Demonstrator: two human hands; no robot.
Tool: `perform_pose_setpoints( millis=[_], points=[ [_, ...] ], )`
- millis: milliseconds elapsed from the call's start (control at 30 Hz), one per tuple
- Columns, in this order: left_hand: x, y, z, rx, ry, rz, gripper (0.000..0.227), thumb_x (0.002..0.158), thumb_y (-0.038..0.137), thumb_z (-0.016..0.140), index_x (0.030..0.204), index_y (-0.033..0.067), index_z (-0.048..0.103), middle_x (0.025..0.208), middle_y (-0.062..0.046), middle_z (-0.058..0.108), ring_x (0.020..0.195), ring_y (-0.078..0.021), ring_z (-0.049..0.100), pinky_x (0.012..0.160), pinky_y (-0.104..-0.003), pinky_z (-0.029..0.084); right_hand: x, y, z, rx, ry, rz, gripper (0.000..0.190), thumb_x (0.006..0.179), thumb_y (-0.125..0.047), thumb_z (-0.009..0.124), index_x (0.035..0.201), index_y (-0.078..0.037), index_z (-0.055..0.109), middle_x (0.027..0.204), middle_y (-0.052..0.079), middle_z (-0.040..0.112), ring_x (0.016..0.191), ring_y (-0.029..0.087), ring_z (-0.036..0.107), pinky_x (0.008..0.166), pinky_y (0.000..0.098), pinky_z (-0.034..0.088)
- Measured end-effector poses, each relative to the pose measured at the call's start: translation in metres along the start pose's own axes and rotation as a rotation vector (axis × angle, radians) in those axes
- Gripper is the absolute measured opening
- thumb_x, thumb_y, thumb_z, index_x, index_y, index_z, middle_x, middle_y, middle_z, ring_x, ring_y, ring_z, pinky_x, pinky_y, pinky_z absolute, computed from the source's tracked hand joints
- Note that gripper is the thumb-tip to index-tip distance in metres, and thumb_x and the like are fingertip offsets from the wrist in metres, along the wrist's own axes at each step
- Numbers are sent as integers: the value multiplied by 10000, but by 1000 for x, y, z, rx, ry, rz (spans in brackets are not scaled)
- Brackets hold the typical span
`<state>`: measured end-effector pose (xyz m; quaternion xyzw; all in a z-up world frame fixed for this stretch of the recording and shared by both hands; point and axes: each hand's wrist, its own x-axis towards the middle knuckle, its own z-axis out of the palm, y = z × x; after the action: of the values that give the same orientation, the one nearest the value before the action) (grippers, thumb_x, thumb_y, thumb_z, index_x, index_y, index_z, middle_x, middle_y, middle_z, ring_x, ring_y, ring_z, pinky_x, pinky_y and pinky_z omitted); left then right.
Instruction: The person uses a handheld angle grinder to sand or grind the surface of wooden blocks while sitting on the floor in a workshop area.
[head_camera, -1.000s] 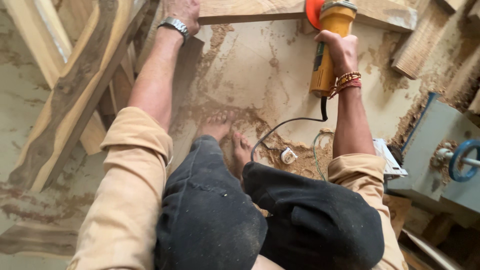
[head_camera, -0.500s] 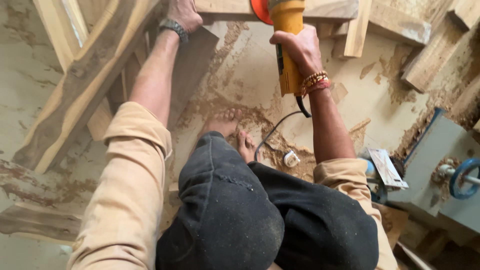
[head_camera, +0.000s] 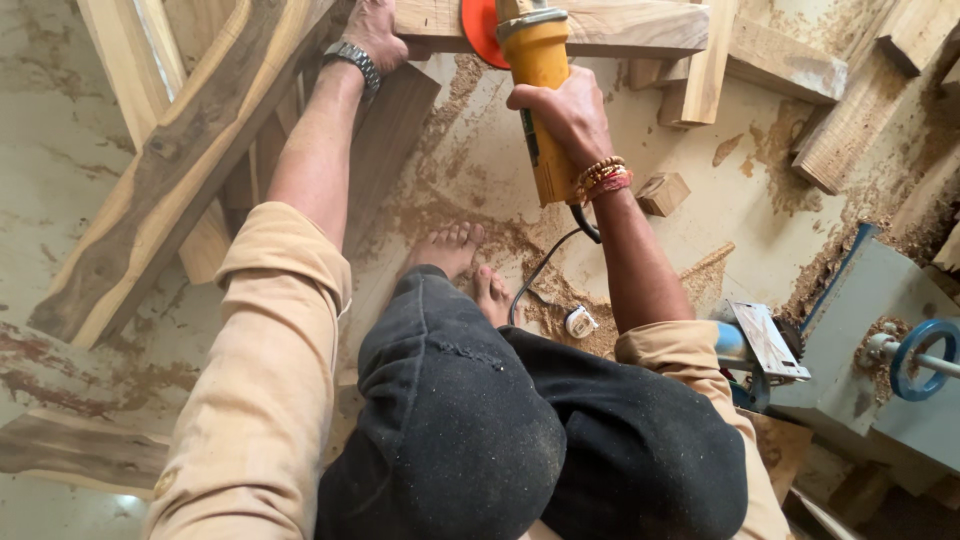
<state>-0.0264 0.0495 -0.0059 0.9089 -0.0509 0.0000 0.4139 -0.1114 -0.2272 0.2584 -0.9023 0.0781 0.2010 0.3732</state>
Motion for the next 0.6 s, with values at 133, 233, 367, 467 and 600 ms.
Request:
perform_pose_setpoints(
  millis=[133,233,367,467,600],
  points=[
    [-2,14,-9,101,-89,-48,470,766,192,833,1144,-27,659,1204,-292,626,1173,-418,581,1005,-440,476,-4,18,-9,28,15,24,372,691,-309,789,915,-29,690,777,60,717,633,149,703,563,303,600],
    [-2,20,-11,72,-138,-95,518,773,208,846,1187,-19,632,1231,-277,626,1210,-399,582,1042,-423,474,-7,34,-26,122,51,96,358,704,-277,770,937,-34,649,771,79,708,612,159,699,537,313,619],
    [-6,12,-11,28,-34,-11,491,764,67,748,1208,-60,582,1214,-305,614,1199,-430,574,1036,-425,476,-7,46,-51,182,122,134,339,730,-240,765,941,14,686,798,90,713,614,157,683,540,314,599],
    [4,5,-3,-37,21,47,523,727,44,734,1208,-67,560,1200,-305,612,1185,-437,569,1025,-424,477,-4,46,-53,133,117,129,358,726,-250,760,959,2,657,794,76,680,608,157,670,528,320,613],
    [3,-12,4,52,-23,46,487,738,45,730,1190,-55,579,1218,-323,602,1189,-450,563,1029,-438,474,-1,38,-25,97,49,43,361,712,-278,775,934,-12,673,772,70,712,601,152,699,532,304,607]
  ],
)
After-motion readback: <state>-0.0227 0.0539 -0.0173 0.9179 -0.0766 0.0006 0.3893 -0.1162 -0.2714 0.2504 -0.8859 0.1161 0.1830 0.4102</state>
